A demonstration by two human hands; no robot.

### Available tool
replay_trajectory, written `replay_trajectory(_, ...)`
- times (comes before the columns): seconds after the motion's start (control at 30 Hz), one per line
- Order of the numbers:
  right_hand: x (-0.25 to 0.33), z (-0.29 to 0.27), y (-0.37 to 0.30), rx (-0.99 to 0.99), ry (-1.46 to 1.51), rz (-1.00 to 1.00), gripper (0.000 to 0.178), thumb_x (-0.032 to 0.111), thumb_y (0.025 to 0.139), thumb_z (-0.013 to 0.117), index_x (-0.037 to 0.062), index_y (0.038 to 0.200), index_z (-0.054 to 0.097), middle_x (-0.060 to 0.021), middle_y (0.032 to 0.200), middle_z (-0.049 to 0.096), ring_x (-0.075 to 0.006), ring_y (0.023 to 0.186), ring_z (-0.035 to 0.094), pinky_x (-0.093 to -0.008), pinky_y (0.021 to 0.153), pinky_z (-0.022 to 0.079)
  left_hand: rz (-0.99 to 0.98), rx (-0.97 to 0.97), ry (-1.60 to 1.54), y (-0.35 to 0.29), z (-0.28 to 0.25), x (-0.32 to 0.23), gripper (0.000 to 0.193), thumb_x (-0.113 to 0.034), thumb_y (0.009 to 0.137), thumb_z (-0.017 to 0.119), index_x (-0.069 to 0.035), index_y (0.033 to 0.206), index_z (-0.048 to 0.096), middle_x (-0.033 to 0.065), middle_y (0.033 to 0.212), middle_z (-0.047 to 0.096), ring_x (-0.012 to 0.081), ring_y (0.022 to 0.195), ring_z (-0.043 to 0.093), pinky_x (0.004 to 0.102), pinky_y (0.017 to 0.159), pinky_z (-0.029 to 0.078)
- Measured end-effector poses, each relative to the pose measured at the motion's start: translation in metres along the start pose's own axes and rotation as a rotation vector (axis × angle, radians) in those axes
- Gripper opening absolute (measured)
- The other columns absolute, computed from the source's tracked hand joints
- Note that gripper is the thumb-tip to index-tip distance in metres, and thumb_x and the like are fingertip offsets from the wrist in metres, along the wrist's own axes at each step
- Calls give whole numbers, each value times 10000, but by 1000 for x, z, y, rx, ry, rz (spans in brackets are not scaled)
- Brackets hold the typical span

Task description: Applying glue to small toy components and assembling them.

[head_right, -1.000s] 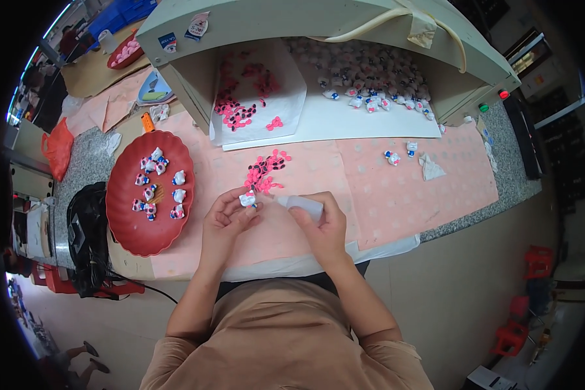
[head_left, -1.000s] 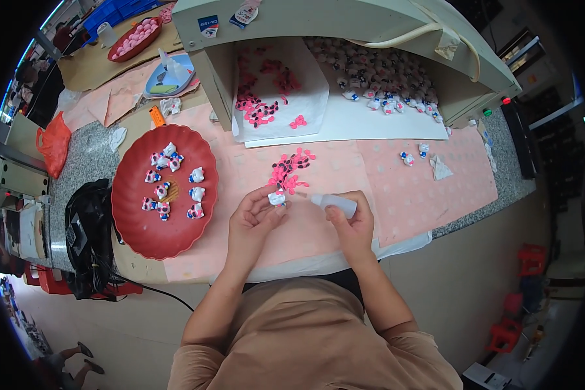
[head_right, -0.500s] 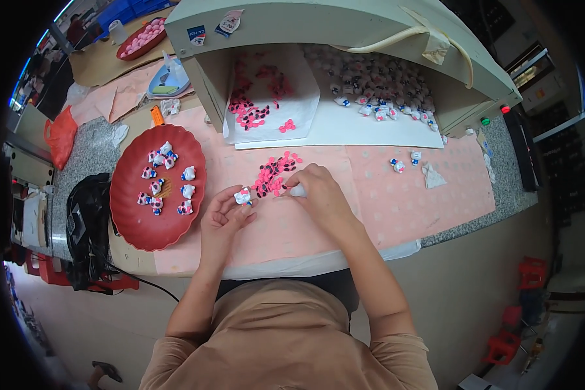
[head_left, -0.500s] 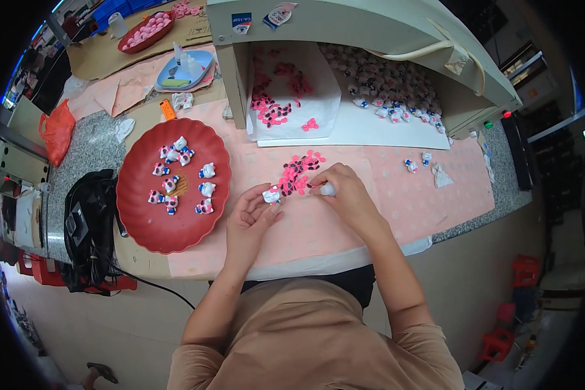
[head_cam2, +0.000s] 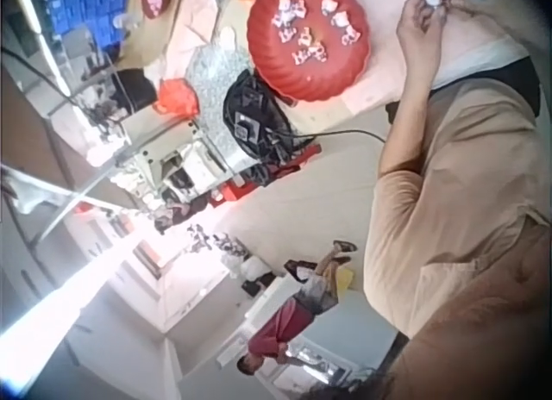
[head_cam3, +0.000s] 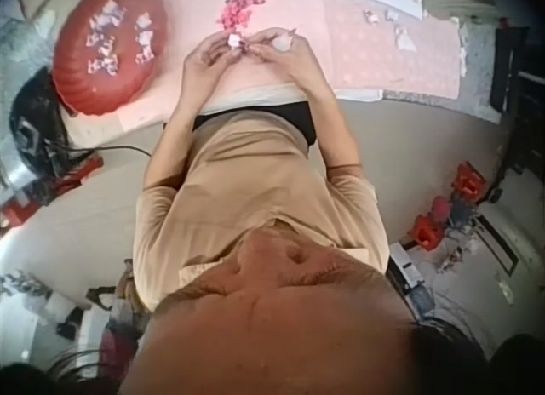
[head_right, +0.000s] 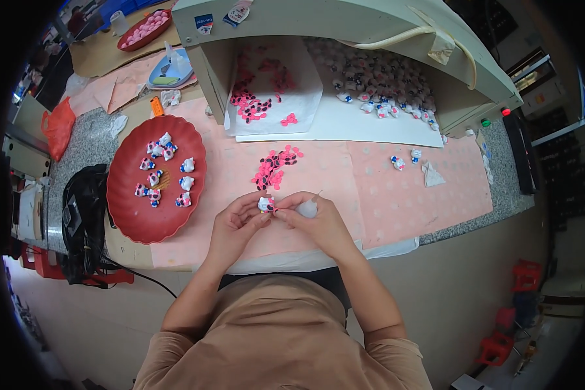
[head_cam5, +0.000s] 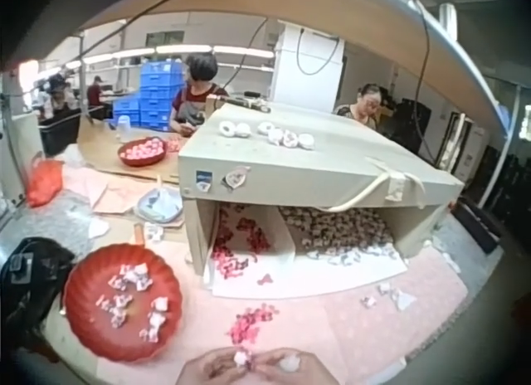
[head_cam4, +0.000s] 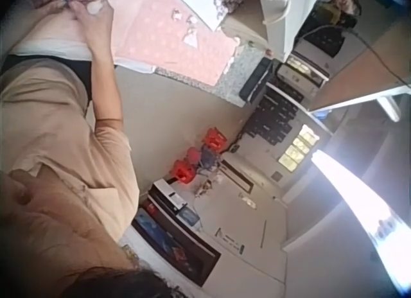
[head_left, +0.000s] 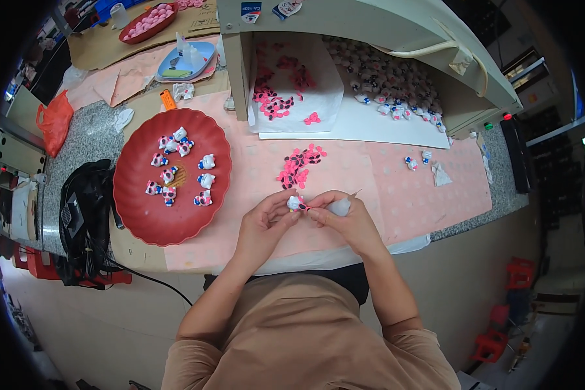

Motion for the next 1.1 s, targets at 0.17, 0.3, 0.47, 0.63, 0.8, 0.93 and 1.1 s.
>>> replay_trajectory(0.17,-4,3,1,-9,-15,3,157,85,866,698,-2,987,649,-39,908,650,-82,786,587,-235,688,491,9,3,85,-2,1,2,438,-12,892,636,-17,1318,536,109,1100,670,137,1002,641,279,868,526)
replay_trajectory(0.3,-12,2,1,-23,30,26,148,88,862,704,14,951,612,-35,861,632,-79,748,577,-233,667,490,26,-2,160,-3,1,1,422,-27,889,645,-40,1303,566,110,1077,681,135,994,641,288,844,539)
replay_trajectory(0.47,-17,-3,2,-35,-44,63,209,84,847,718,54,914,522,-36,836,612,-77,723,571,-232,641,490,49,2,206,-4,2,1,406,-16,883,644,-57,1283,588,112,1127,668,140,1003,639,300,857,546)
replay_trajectory(0.63,-13,-3,3,-75,-48,20,269,123,826,744,69,897,490,-21,809,613,-64,741,559,-230,652,465,123,-15,242,-5,1,-4,402,2,884,633,-56,1279,590,107,1182,643,143,1006,638,306,863,553)
replay_trajectory(0.8,-4,0,0,-70,-36,-97,244,34,824,711,52,977,521,-32,866,591,-77,788,563,-238,686,493,147,5,11,-2,2,-13,320,6,905,612,-17,1224,611,105,1188,637,147,1039,625,282,902,527)
replay_trajectory(0.93,10,6,-2,-61,-26,-196,257,23,822,709,30,1046,584,-27,883,600,-77,821,563,-234,727,484,-71,37,-165,-5,8,-1,279,3,920,596,10,1199,608,103,1171,640,145,1054,617,272,919,507)
replay_trajectory(1.1,4,4,0,-70,-99,-178,205,67,822,735,11,1005,661,-42,983,655,-97,920,586,-259,838,479,-27,-23,-184,-4,5,3,271,-9,929,591,29,1198,597,96,1149,648,138,1046,611,261,911,497)
Point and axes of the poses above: each hand's wrist, its own y-axis towards the middle knuckle, its own z-axis out of the palm, x = y × z, the point moved 10 cm from there along y, towards the middle knuckle
